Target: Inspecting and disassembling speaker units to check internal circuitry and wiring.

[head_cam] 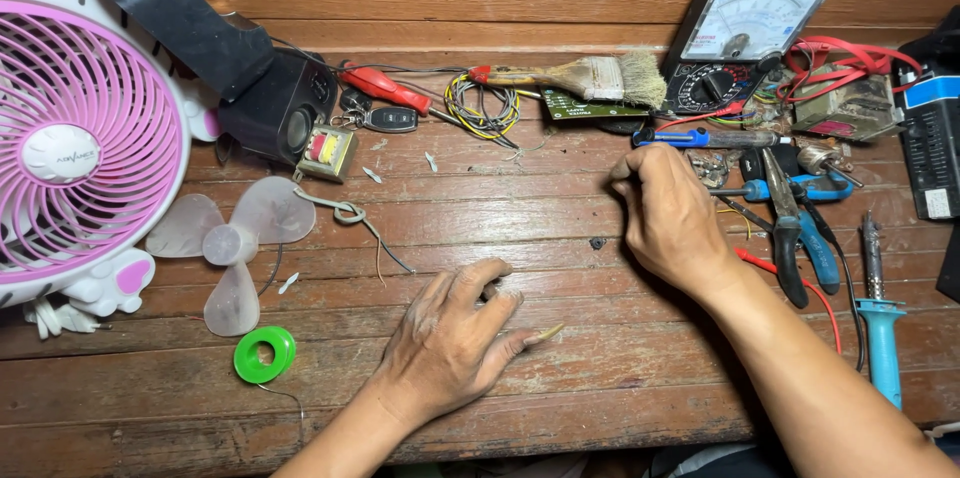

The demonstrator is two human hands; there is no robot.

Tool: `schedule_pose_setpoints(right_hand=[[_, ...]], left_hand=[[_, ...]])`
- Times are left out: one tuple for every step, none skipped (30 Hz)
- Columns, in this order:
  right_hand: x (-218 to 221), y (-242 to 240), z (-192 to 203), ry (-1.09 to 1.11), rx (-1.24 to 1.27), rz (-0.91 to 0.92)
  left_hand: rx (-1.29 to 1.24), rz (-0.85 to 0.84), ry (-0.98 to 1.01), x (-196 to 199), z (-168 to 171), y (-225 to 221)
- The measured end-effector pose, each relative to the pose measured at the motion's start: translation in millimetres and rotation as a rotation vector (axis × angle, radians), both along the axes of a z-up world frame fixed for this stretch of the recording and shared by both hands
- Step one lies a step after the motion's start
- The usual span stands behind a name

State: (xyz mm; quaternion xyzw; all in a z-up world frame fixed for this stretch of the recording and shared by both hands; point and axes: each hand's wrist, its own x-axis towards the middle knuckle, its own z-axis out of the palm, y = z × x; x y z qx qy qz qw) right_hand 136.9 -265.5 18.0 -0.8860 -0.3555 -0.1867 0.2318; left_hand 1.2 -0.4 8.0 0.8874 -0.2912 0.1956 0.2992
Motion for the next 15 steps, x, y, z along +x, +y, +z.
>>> schedule_pose_setpoints(right_hand=[[2,2,0,0.009,0.003,0.024],[4,4,0,0.017,0.006,0.045],[6,5,-2,0.016,0.007,0.041],[7,5,-3,0.016,-0.002,0.04],[8,6,-5,0.017,-0.011,0.039],[9,4,-7,0.017,-0.013,0.035],[9,3,-9,0.028,-0.018,0.021],[10,2,-11,0.038,-0.022,0.01],[10,3,-9,0.037,-0.023,0.009],[9,4,-7,0.053,-0.012,0.006],[8,4,-6,0.068,-0.001,0.003],[8,4,-6,0.069,0.0,0.0],[7,4,-6,0.062,0.011,0.004],[8,4,-5,0.054,0.022,0.008],[7,3,-4,0.052,0.023,0.006]], left_hand=[[0.015,0.009,-0.01,0,-1,0],[0.03,0.015,-0.021,0,-2,0],[0.03,0.011,-0.022,0,-1,0],[0.025,0.014,-0.023,0,1,0],[0.02,0.018,-0.023,0,2,0],[0.018,0.013,-0.023,0,1,0],[0.018,0.009,-0.009,-1,0,0],[0.019,0.008,0.003,-1,-2,0],[0.018,0.006,0.002,-1,-2,0],[0.022,0.005,0.005,-1,-2,0],[0.027,0.004,0.007,-1,-2,0],[0.028,0.002,0.008,-1,-2,0],[0.03,0.003,0.008,-2,-2,0],[0.031,0.005,0.007,-1,-2,0],[0.032,0.002,0.006,-1,-2,0]])
